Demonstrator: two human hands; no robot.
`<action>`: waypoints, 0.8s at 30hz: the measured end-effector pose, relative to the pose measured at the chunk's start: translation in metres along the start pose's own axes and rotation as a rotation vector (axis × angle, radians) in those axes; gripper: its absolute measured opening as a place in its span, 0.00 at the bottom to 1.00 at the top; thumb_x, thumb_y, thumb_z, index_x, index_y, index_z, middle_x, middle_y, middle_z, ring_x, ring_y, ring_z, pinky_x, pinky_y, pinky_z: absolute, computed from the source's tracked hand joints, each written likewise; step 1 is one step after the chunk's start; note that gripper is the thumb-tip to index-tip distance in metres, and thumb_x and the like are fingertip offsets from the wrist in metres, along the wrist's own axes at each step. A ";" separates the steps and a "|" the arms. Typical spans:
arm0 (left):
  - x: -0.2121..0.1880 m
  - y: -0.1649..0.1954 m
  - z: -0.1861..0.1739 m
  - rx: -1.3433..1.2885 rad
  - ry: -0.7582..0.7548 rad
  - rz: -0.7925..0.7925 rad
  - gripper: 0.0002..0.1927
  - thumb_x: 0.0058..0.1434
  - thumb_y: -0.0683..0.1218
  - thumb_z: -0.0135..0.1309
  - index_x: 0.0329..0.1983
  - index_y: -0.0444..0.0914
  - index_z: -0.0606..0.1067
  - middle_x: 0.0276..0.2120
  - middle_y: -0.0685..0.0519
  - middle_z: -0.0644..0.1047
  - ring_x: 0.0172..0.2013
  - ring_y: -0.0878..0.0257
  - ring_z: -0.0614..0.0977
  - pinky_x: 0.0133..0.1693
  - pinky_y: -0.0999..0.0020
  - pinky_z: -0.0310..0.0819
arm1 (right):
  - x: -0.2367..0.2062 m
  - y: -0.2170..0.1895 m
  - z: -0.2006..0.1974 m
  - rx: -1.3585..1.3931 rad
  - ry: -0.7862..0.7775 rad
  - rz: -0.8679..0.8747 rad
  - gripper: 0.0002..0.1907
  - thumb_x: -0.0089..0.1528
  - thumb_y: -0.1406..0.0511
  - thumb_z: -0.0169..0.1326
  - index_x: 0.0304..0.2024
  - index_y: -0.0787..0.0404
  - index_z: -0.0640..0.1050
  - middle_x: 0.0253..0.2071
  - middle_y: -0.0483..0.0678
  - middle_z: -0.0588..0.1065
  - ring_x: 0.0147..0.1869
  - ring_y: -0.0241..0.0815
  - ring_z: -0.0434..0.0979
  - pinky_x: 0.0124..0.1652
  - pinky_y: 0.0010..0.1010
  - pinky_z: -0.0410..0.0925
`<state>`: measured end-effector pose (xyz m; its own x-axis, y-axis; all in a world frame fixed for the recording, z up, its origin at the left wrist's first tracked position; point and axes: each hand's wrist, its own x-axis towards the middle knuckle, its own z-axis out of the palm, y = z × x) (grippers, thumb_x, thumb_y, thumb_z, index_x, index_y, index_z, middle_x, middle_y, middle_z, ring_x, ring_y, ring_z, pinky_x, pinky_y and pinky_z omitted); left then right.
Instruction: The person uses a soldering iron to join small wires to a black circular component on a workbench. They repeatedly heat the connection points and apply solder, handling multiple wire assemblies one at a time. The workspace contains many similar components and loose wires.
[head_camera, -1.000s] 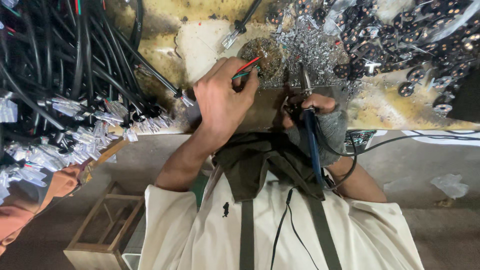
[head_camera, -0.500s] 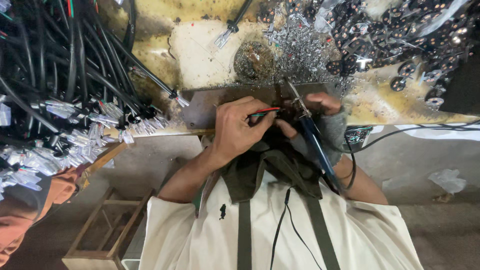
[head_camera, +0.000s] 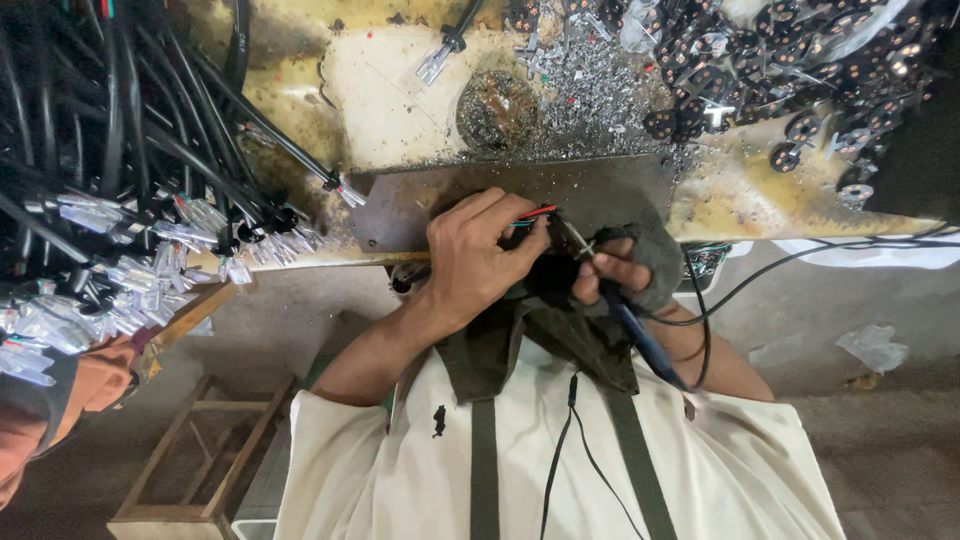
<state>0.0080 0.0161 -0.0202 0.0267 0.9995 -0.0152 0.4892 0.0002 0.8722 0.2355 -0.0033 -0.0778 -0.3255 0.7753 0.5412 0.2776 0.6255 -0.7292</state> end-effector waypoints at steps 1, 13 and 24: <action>-0.001 0.000 0.001 -0.001 -0.002 0.004 0.06 0.56 0.43 0.65 0.35 0.39 0.79 0.26 0.52 0.74 0.26 0.57 0.78 0.29 0.61 0.71 | 0.002 0.002 0.000 -0.013 -0.021 -0.026 0.14 0.60 0.74 0.58 0.44 0.61 0.70 0.29 0.45 0.71 0.30 0.44 0.74 0.32 0.37 0.69; -0.006 0.000 0.007 0.066 0.050 0.035 0.07 0.55 0.44 0.65 0.34 0.40 0.78 0.29 0.53 0.76 0.30 0.56 0.79 0.32 0.61 0.73 | -0.004 -0.009 -0.007 0.037 -0.012 0.293 0.11 0.63 0.74 0.58 0.41 0.57 0.71 0.28 0.46 0.70 0.25 0.42 0.70 0.28 0.31 0.64; -0.004 -0.001 0.009 0.051 0.029 0.007 0.08 0.56 0.45 0.63 0.37 0.40 0.78 0.31 0.52 0.78 0.31 0.55 0.81 0.32 0.61 0.75 | -0.002 -0.005 -0.009 0.048 -0.006 0.201 0.12 0.60 0.72 0.58 0.43 0.59 0.70 0.24 0.47 0.71 0.24 0.42 0.71 0.27 0.33 0.66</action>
<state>0.0154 0.0120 -0.0250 0.0054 1.0000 0.0056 0.5329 -0.0077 0.8462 0.2432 -0.0070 -0.0708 -0.2736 0.8834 0.3804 0.2944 0.4534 -0.8413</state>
